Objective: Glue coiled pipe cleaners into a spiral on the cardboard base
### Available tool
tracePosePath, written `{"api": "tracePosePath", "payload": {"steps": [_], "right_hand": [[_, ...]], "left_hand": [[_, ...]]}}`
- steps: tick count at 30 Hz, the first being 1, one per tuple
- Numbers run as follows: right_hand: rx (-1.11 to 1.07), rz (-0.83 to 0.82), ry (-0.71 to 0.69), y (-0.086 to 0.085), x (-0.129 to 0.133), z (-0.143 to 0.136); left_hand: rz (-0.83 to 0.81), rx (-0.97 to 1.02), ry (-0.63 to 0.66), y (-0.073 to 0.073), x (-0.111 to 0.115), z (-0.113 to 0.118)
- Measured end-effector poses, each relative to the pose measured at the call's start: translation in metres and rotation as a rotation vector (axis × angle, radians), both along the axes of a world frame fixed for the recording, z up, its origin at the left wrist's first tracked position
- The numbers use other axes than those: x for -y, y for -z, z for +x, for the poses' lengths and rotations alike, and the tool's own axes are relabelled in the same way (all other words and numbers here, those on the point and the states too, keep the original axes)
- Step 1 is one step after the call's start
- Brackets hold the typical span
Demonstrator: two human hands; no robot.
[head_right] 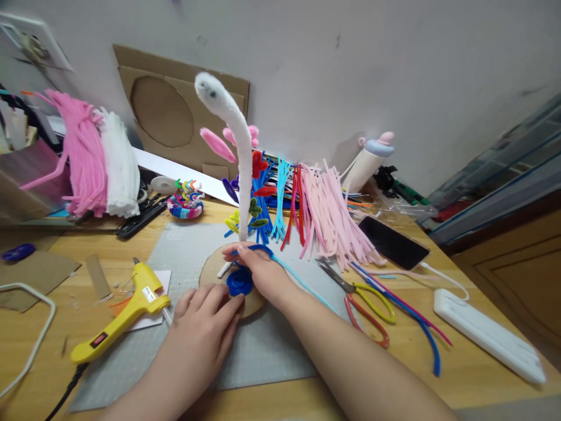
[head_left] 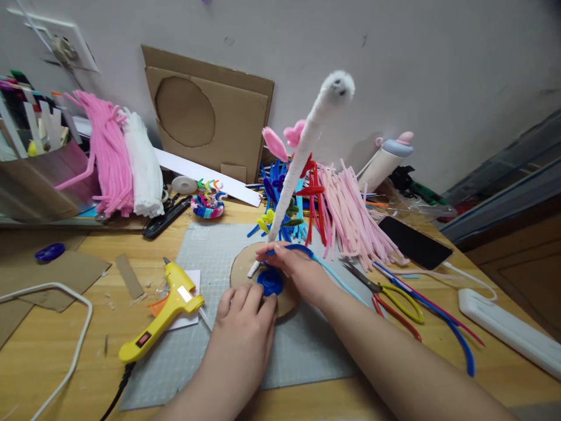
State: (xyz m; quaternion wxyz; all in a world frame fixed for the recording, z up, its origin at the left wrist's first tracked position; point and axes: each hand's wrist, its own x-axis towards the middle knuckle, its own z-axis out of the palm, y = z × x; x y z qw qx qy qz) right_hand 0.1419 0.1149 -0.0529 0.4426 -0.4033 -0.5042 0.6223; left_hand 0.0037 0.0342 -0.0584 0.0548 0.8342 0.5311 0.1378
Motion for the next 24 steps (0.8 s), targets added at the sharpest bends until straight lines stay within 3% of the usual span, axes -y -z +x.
{"api": "tracePosePath", "payload": {"steps": [7,12,17,24], "right_hand": [[0.102,0.117,-0.061,0.004,0.003,-0.003],[0.453,0.435,-0.195,-0.004,0.008,-0.001],[0.587,0.628,-0.312,-0.012,0.012,0.003],[0.655,0.766,-0.425,-0.015,0.012,0.007]], "left_hand": [[0.002,0.04,-0.005,-0.001,0.0,0.001],[-0.051,0.278,0.016,0.0,0.003,-0.007],[0.058,0.564,-0.271,0.005,-0.005,-0.019],[0.095,0.453,-0.131,0.007,-0.02,-0.022]]}}
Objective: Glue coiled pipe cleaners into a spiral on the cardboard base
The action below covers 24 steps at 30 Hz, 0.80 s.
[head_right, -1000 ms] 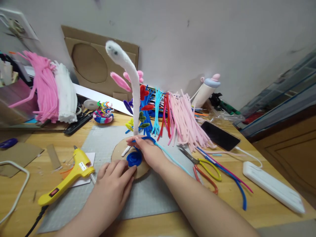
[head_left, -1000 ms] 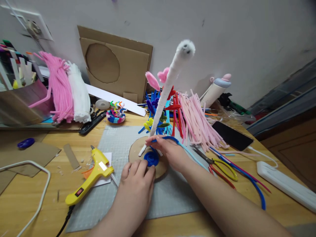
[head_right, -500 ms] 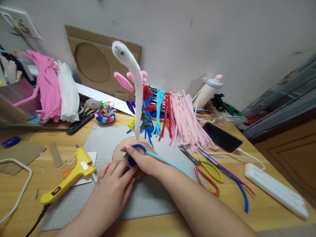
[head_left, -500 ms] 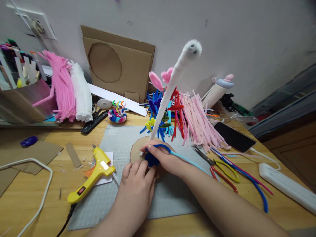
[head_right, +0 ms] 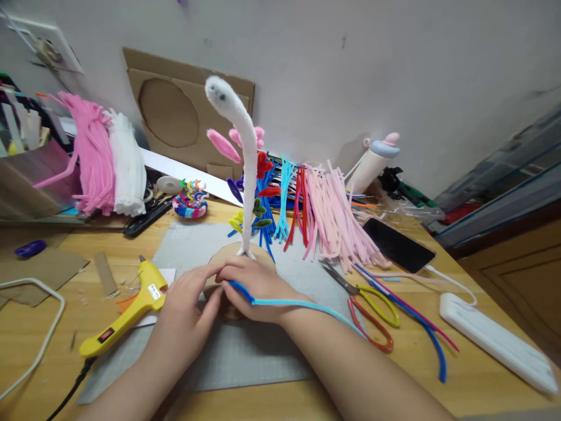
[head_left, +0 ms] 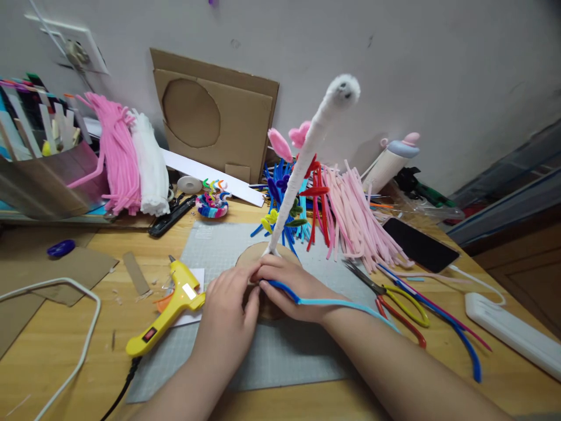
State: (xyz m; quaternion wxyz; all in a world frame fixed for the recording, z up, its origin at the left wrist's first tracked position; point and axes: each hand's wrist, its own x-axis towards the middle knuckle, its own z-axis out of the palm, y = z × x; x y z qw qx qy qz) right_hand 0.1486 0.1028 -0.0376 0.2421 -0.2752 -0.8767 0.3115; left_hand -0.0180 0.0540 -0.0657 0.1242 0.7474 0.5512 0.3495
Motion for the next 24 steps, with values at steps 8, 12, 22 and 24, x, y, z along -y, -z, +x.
{"api": "tracePosePath", "payload": {"steps": [8,12,22,24], "right_hand": [[-0.02,0.032,-0.002,0.004,0.0,0.001],[-0.052,0.039,0.067,0.01,-0.004,0.005],[0.139,0.091,0.416,0.026,0.01,0.036],[0.149,0.121,0.406,0.029,0.016,0.036]], "left_hand": [[-0.042,-0.008,-0.104,0.0,-0.012,0.005],[-0.035,-0.029,-0.065,0.0,-0.013,0.002],[0.057,-0.139,0.017,-0.003,-0.001,0.001],[0.066,-0.155,0.021,-0.004,0.001,0.002]]}}
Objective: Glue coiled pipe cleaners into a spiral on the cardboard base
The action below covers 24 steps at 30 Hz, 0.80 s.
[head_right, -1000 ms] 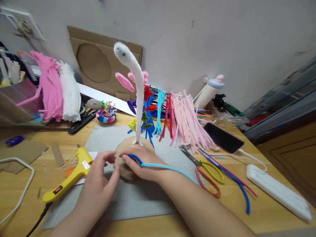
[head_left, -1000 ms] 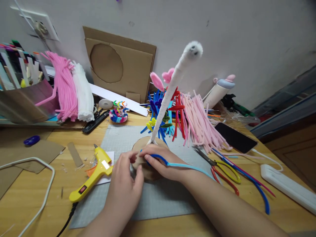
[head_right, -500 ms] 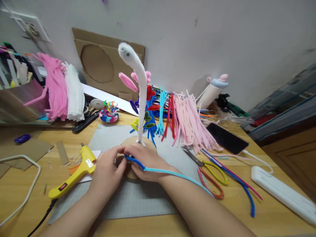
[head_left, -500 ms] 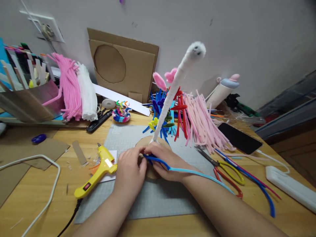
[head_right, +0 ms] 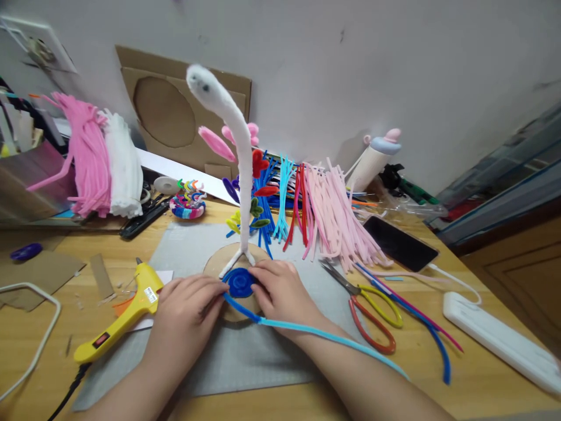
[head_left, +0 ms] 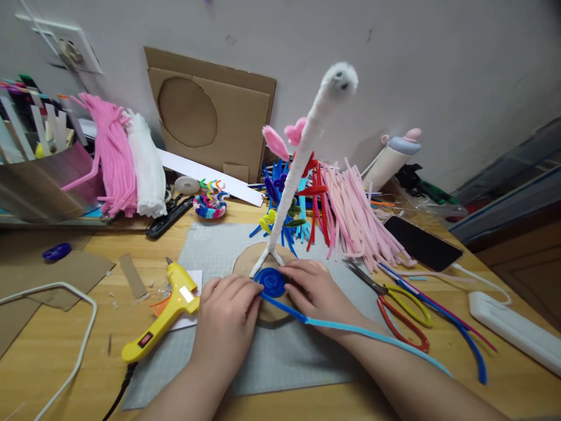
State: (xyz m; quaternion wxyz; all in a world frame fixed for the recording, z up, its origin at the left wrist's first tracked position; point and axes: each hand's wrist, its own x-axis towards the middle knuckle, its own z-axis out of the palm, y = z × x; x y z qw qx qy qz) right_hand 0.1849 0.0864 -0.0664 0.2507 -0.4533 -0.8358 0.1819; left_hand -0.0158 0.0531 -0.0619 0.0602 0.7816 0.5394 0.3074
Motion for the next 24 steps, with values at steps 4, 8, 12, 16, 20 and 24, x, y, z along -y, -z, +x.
{"api": "tracePosePath", "payload": {"steps": [4,8,12,16,20,24], "right_hand": [[0.007,0.035,-0.027,0.003,0.006,-0.006],[0.056,-0.005,-0.059,0.001,0.006,-0.013],[0.062,-0.024,-0.045,0.002,0.007,-0.015],[0.046,-0.028,-0.022,0.004,0.008,-0.015],[0.033,-0.028,-0.016,0.005,0.009,-0.016],[0.025,-0.019,-0.012,0.006,0.009,-0.016]], "left_hand": [[0.015,-0.017,0.001,-0.001,0.004,0.001],[0.003,-0.012,-0.002,-0.001,0.008,-0.001],[0.008,-0.012,-0.006,-0.001,0.01,-0.002],[0.005,-0.015,-0.012,-0.002,0.012,-0.001],[-0.005,-0.025,0.004,-0.002,0.014,0.001],[-0.015,-0.038,0.032,0.0,0.015,0.002]]}}
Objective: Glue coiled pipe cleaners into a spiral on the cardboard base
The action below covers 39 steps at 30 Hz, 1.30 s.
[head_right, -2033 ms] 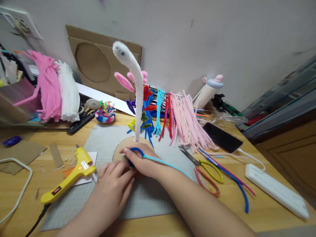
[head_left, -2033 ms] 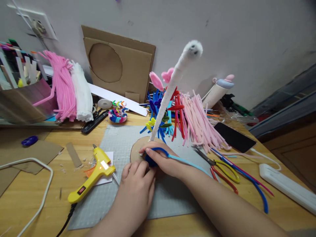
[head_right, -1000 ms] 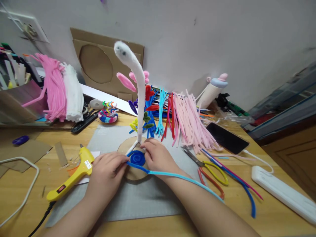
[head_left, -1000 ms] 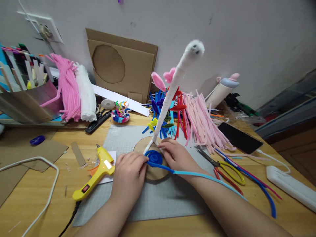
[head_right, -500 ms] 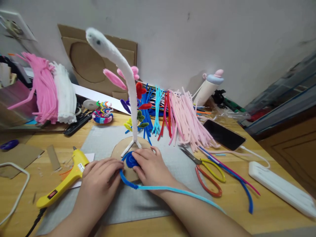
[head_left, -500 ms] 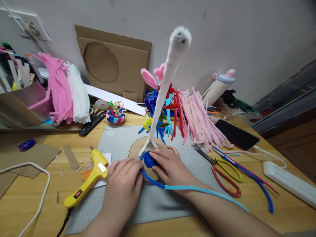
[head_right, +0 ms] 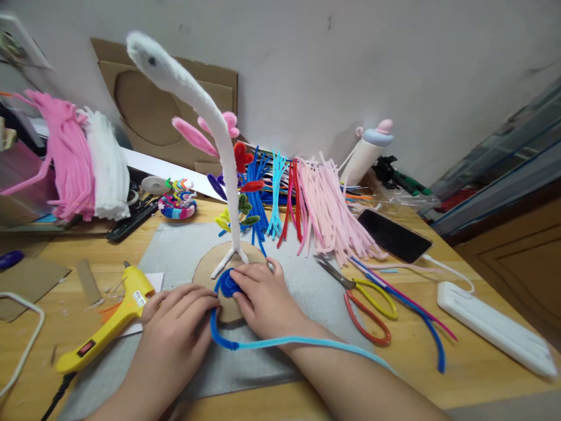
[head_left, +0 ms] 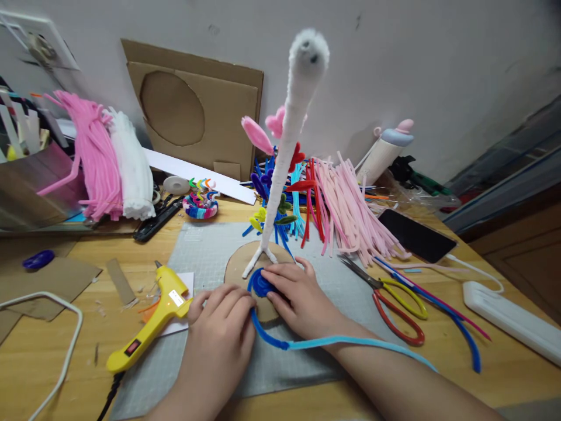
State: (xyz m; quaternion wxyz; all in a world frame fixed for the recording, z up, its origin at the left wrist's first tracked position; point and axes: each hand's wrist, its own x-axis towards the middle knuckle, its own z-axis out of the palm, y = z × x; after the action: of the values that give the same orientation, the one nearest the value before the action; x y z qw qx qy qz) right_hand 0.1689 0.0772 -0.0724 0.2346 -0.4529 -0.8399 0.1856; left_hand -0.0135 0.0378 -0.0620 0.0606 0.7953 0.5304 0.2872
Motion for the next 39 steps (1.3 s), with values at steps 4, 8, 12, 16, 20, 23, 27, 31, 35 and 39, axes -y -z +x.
{"api": "tracePosePath", "payload": {"steps": [4,8,12,16,20,23,27,31,35,39], "right_hand": [[-0.008,-0.006,-0.002,0.0,0.0,0.0],[-0.025,-0.003,0.0,0.001,0.0,0.001],[-0.034,0.012,0.004,0.005,0.0,0.001],[-0.029,0.028,0.003,0.005,0.0,0.0],[-0.036,0.01,-0.023,0.0,-0.001,0.004],[-0.156,0.069,0.077,-0.001,-0.004,0.012],[-0.143,0.125,0.147,-0.002,-0.006,0.02],[0.108,0.059,-0.147,-0.003,-0.004,0.014],[0.195,0.095,-0.311,0.001,-0.002,0.006],[0.227,0.093,-0.299,0.006,-0.003,0.005]], "left_hand": [[0.001,0.003,0.014,0.002,0.001,0.001],[0.027,-0.003,0.029,0.002,0.002,0.002],[0.059,-0.003,0.026,0.003,0.001,0.004],[0.065,0.005,0.028,0.004,0.002,0.006],[0.09,0.011,0.037,0.005,0.003,0.008],[0.116,0.012,0.03,0.005,0.003,0.009],[0.118,-0.004,0.032,0.004,0.003,0.01],[0.129,-0.023,0.038,0.005,0.004,0.01],[0.136,-0.026,0.045,0.005,0.006,0.01],[0.125,-0.005,0.045,0.003,0.007,0.011]]}}
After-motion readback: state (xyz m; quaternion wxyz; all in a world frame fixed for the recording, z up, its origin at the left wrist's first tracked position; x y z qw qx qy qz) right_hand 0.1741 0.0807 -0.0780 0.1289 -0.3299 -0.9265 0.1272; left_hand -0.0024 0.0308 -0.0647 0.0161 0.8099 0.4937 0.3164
